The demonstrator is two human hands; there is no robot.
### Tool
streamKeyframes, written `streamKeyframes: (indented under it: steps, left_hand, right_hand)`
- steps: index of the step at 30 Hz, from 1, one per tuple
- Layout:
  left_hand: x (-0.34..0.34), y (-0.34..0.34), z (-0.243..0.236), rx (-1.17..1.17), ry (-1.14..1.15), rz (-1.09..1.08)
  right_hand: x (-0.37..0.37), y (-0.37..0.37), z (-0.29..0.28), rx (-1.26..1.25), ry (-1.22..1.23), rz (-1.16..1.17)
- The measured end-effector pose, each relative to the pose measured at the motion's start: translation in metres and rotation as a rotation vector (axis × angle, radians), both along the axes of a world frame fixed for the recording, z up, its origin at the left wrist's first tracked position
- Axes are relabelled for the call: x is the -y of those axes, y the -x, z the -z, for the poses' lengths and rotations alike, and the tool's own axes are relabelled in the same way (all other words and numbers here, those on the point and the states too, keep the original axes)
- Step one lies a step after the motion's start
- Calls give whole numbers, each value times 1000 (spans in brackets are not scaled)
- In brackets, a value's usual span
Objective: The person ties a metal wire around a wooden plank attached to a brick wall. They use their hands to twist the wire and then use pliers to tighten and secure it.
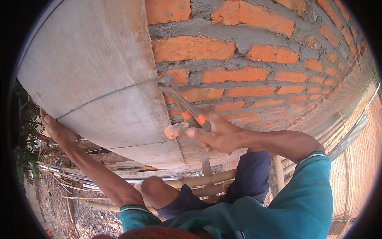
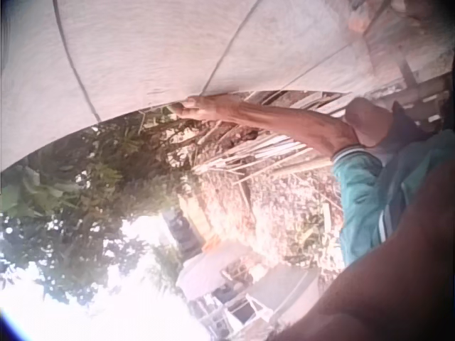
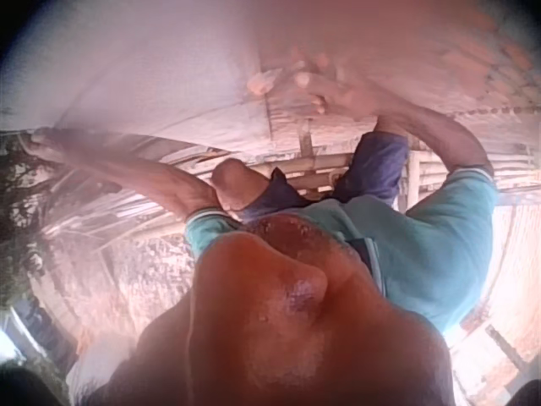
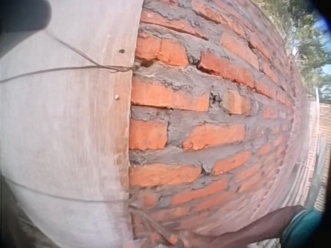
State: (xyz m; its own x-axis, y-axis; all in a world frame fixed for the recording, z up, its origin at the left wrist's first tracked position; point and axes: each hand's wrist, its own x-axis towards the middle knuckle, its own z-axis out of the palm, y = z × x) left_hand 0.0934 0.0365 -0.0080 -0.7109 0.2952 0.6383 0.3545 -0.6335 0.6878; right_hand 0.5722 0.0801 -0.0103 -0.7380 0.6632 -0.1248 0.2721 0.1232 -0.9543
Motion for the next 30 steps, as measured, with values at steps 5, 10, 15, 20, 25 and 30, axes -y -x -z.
streamKeyframes:
  steps: [5,10,15,20,25,30]
  left_hand:
    - [-18,109,38,-54,124,403]
    - [-25,129,56,-121,90,516]
    - [-31,113,54,-12,89,387]
    - [-36,97,51,-77,119,379]
    - [-41,88,49,-89,70,305]
    - [-45,85,46,-140,41,257]
  right_hand:
    - [-7,2,10,-80,-46,-68]
    - [-3,4,16,-149,64,-38]
    - [14,6,5,-47,-101,53]
    - [16,-12,-35,380,-705,54]
    - [30,-14,-70,596,-781,197]
    - [35,-6,-104,859,-875,186]
